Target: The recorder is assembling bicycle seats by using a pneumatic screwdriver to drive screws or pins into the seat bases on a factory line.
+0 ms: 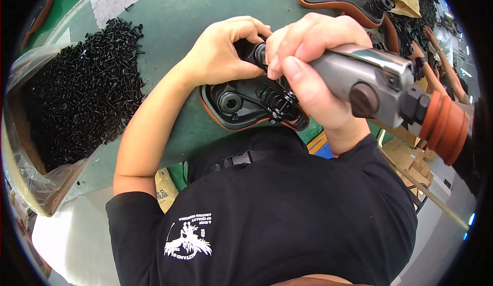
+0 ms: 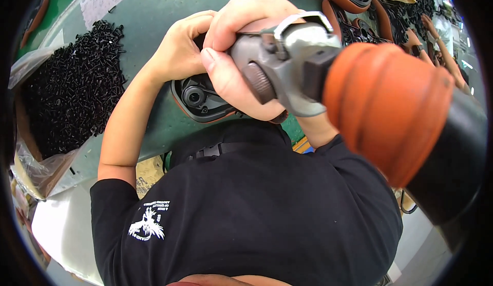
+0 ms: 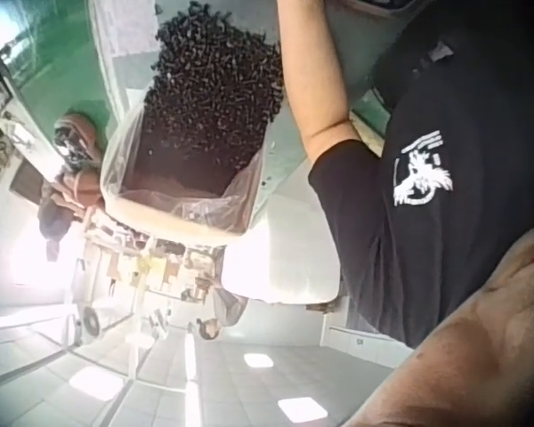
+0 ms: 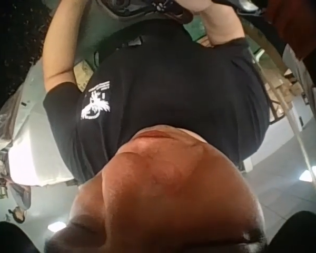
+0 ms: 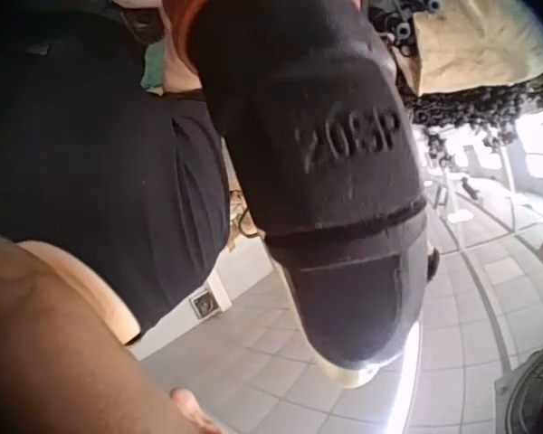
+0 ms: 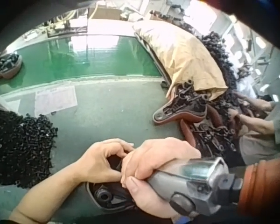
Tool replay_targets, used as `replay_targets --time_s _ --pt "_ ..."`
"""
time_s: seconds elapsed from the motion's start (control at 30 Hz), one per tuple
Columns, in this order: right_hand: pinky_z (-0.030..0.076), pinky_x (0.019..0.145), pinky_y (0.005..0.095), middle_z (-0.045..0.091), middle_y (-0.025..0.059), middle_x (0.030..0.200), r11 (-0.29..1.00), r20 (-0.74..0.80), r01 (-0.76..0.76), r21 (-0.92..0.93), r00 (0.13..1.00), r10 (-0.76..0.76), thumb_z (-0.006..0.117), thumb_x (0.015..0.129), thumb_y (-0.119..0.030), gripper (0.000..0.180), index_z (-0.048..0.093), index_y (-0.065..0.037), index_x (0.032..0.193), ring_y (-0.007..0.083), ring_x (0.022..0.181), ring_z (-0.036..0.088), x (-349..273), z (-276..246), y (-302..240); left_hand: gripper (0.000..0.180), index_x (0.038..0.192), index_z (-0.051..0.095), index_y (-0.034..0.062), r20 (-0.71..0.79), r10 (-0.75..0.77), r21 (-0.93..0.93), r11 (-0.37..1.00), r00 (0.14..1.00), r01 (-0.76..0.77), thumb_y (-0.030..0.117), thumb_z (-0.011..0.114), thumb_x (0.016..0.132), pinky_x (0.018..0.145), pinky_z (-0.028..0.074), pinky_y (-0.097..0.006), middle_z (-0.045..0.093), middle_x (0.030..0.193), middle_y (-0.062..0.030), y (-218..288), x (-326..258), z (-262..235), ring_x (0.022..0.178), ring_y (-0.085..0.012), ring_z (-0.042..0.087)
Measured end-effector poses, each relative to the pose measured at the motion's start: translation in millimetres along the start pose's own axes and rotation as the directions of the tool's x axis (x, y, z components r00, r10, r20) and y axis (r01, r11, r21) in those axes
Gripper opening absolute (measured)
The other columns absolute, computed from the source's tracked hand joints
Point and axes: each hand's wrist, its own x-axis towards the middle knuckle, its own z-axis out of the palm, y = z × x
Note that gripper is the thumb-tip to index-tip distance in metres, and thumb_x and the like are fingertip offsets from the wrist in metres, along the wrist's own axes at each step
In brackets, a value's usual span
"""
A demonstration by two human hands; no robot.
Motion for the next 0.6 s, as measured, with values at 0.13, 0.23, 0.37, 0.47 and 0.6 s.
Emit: replay_targets --time_s 0.13,0.23,0.37,0.47,0.6 --pt "0.058 0.076 0.0404 0.066 0.0160 0.096 0.988 -0.020 0.007 -0.155 1.000 -0.011 0.063 0.089 0.010 0.029 0.053 -0.005 0.111 0.0221 0.080 0.067 3.6 -8.0 -5.2 0.039 0.098 0.070 0.0014 0.017 -0.005 0.032 0.999 1.000 0.004 0.012 0.089 0.065 0.093 0.057 -0.039 0.075 0.110 -0.0125 7.3 10.2 3.7 0.103 -0.0280 0.072" --pt "0.057 0.080 0.0396 0.063 0.0282 0.124 0.995 -0.043 0.089 0.042 0.995 -0.087 0.060 0.093 0.005 0.034 0.049 -0.006 0.123 0.0196 0.080 0.067 0.1 -13.0 -11.8 0.038 0.101 0.072 0.0036 -0.009 -0.151 0.080 0.985 0.988 0.151 0.008 0.086 0.066 0.100 0.056 -0.040 0.075 0.117 -0.0119 24.6 -3.4 1.0 0.113 -0.0284 0.072" --pt "0.058 0.074 0.0421 0.056 0.0348 0.134 0.934 -0.400 0.146 0.328 0.916 -0.003 0.062 0.097 -0.003 0.028 0.049 -0.008 0.121 0.0196 0.070 0.067 -41.0 -33.1 -35.3 0.031 0.093 0.067 0.0010 -0.147 -0.059 0.291 0.952 0.987 0.100 0.004 0.083 0.067 0.096 0.058 -0.040 0.074 0.118 -0.0162 44.9 -10.8 -30.4 0.111 -0.0289 0.072" --pt "0.058 0.070 0.0414 0.060 0.0321 0.134 0.937 -0.677 -0.023 0.347 0.686 0.267 0.062 0.093 0.001 0.022 0.057 -0.004 0.114 0.0220 0.067 0.068 -68.0 -72.7 -19.7 0.025 0.096 0.071 -0.0030 -0.514 -0.210 0.085 0.952 0.832 0.293 0.001 0.085 0.075 0.091 0.057 -0.032 0.074 0.117 -0.0134 50.3 10.5 -99.0 0.104 -0.0194 0.070" --pt "0.058 0.065 0.0411 0.071 0.0224 0.113 0.909 -0.782 -0.152 0.389 0.468 0.413 0.066 0.089 0.001 0.019 0.060 -0.002 0.108 0.0239 0.065 0.069 -46.1 -110.2 35.5 0.056 0.133 0.055 -0.0058 -0.950 0.206 0.287 0.872 0.234 0.397 0.013 0.084 0.089 0.083 0.056 -0.030 0.069 0.114 -0.0137 22.1 10.2 -214.4 0.096 -0.0189 0.068"
